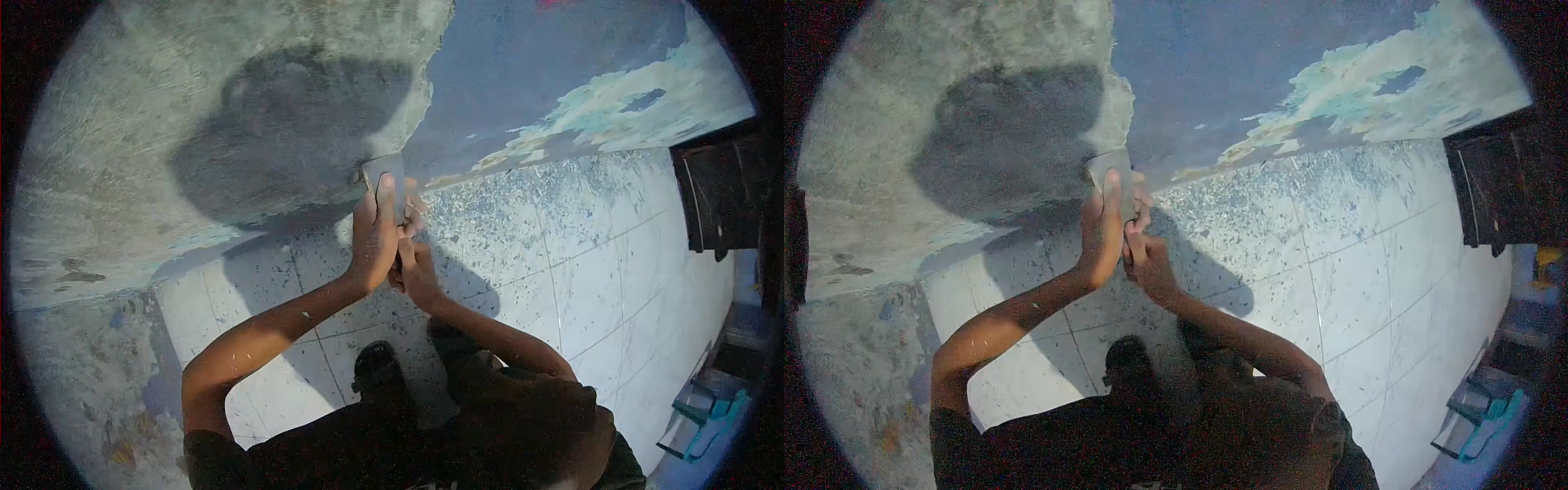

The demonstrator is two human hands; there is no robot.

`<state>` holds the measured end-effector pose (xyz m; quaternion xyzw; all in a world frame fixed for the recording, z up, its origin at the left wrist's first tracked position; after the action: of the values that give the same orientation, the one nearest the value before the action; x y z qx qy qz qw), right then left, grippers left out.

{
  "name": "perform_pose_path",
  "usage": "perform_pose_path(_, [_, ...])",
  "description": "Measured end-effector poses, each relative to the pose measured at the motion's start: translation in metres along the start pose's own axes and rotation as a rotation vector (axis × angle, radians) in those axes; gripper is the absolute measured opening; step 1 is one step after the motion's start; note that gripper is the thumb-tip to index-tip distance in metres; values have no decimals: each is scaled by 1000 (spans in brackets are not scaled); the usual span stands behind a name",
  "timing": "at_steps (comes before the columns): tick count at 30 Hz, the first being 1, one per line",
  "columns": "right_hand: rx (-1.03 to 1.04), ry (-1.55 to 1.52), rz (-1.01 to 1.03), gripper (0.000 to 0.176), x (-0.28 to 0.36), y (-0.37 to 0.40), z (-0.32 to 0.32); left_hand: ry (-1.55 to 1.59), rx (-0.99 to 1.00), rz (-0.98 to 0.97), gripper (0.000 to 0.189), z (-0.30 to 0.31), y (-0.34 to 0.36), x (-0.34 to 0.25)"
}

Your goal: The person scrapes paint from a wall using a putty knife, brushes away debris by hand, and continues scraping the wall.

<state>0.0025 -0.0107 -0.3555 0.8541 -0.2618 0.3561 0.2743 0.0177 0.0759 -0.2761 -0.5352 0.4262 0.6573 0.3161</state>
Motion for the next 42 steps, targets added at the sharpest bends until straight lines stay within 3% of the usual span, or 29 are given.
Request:
perform_pose_path(3, [48, 32, 92, 51, -6, -8, 5, -90, -32, -97, 55, 3, -3, -3])
perform_pose_path(6, [57, 106, 241, 47, -3, -18, 5, -251, -190, -98, 54, 15, -13, 27])
perform_pose_path(9, [-16, 207, 384, 43, 21, -22, -3, -129, -217, -56, 55, 6, -6, -13])
perform_pose_path(12, [-25, 103, 287, 40, 12, -20, 0, -163, -331, -31, 55, 4, -3, -26])
perform_pose_path(15, [71, 269, 447, 40, 8, -19, 3, -239, -312, -54, 54, 8, 1, -14])
perform_pose_path(18, [117, 82, 421, 41, 18, -19, -4, -181, -289, -120, 54, 7, -3, -20])
perform_pose_path(21, [137, 136, 282, 42, -9, -26, 4, -126, -286, -33, 54, 7, -4, -7])
perform_pose_path(24, [98, 202, 317, 49, -4, -29, 4, -184, -278, -27, 54, 6, 0, -18])
perform_pose_path(27, [160, 112, 448, 49, 47, -20, -21, -167, -290, -183, 54, 5, -8, -41])
perform_pose_path(30, [43, 166, 362, 62, 12, -25, -4, -273, -272, -5, 53, 5, 4, -27])
perform_pose_path(36, [33, 22, 113, 64, -1, -21, -3, -201, -334, -78, 52, 4, 3, -31])
perform_pose_path(39, [57, 85, 125, 64, -10, -27, 0, -230, -312, 9, 51, 7, 2, -20])
perform_pose_path(42, [46, 147, 229, 65, 19, -22, -6, -156, -314, -95, 52, 1, 0, -35])
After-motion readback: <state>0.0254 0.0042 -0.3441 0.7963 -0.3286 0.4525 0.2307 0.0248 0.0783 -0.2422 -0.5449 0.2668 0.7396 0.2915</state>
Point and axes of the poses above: each hand's wrist, its own y-axis away from the middle knuckle, its own z-axis out of the back of the hand, x = y × z, the point moved 9 cm from there along -y, towards the middle knuckle, and after that the axes turned 15 degrees about -y, right-handed, at the moved point
